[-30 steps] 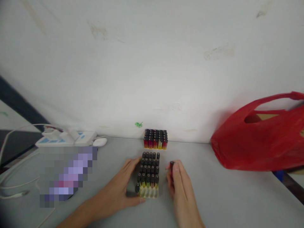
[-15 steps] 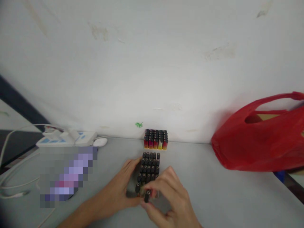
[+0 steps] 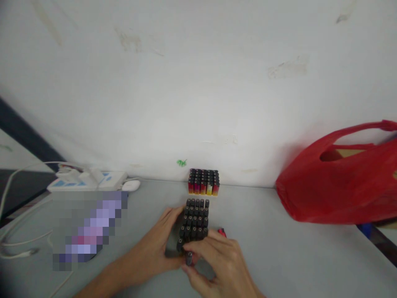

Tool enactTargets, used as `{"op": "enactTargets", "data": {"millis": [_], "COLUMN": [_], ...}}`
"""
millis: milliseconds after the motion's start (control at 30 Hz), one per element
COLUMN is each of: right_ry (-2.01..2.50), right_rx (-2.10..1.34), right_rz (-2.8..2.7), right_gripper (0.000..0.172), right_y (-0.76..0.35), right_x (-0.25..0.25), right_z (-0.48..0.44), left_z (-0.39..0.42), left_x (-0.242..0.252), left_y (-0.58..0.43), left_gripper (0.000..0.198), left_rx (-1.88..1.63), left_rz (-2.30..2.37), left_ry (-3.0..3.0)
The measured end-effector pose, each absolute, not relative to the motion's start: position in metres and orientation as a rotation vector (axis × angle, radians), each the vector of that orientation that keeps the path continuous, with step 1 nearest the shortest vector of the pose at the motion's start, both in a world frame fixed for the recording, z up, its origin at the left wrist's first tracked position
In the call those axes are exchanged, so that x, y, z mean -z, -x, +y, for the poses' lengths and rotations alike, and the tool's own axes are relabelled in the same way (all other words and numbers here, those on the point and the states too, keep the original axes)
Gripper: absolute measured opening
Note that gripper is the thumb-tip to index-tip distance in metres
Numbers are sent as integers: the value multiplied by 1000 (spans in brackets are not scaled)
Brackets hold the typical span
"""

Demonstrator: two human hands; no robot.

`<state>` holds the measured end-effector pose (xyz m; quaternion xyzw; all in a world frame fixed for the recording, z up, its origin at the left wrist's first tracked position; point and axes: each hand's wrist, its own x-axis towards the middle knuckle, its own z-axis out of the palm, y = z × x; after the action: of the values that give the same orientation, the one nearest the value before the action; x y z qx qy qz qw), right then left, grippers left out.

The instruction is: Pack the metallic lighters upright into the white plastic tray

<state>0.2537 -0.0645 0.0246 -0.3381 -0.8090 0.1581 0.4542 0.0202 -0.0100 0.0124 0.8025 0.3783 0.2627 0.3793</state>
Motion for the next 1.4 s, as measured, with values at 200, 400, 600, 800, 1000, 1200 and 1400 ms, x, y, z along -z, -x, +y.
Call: {"op": "enactTargets", "data": {"millis": [200, 400, 600, 800, 1000, 1200, 1400], "right_ry": [884, 960, 1106, 1424, 1737, 2052, 2199], "right_rx": [-378, -447, -665, -774, -592, -340, -248], "right_rz": [-1994, -1978, -1804, -1457, -1505, -1768, -1947], "right_gripper": [31, 39, 23, 37, 44, 49, 33], "right_y": [-254, -254, -257, -269, -282, -290, -285], "right_x": [-22, -15, -15, -24, -17, -22, -20], "right_z": [-66, -69, -72, -65, -55, -54, -57], "left_z": [-11, -11, -12, -12, -13, -12, -11], "left_x": [-15, -13, -15, -14, -13, -17, -16], "left_y": [-21, -19, -20, -19, -18, -19, -19], "left_gripper": [109, 110, 107, 115, 115, 114, 114], "left_rx": [-665, -662, -630, -605, -611, -598, -607], "left_rz": [975, 983, 1016, 1043, 1050, 1041, 1019], "left_ry": [-2034, -2035, -2024, -2032, -2027, -2021, -2034]}}
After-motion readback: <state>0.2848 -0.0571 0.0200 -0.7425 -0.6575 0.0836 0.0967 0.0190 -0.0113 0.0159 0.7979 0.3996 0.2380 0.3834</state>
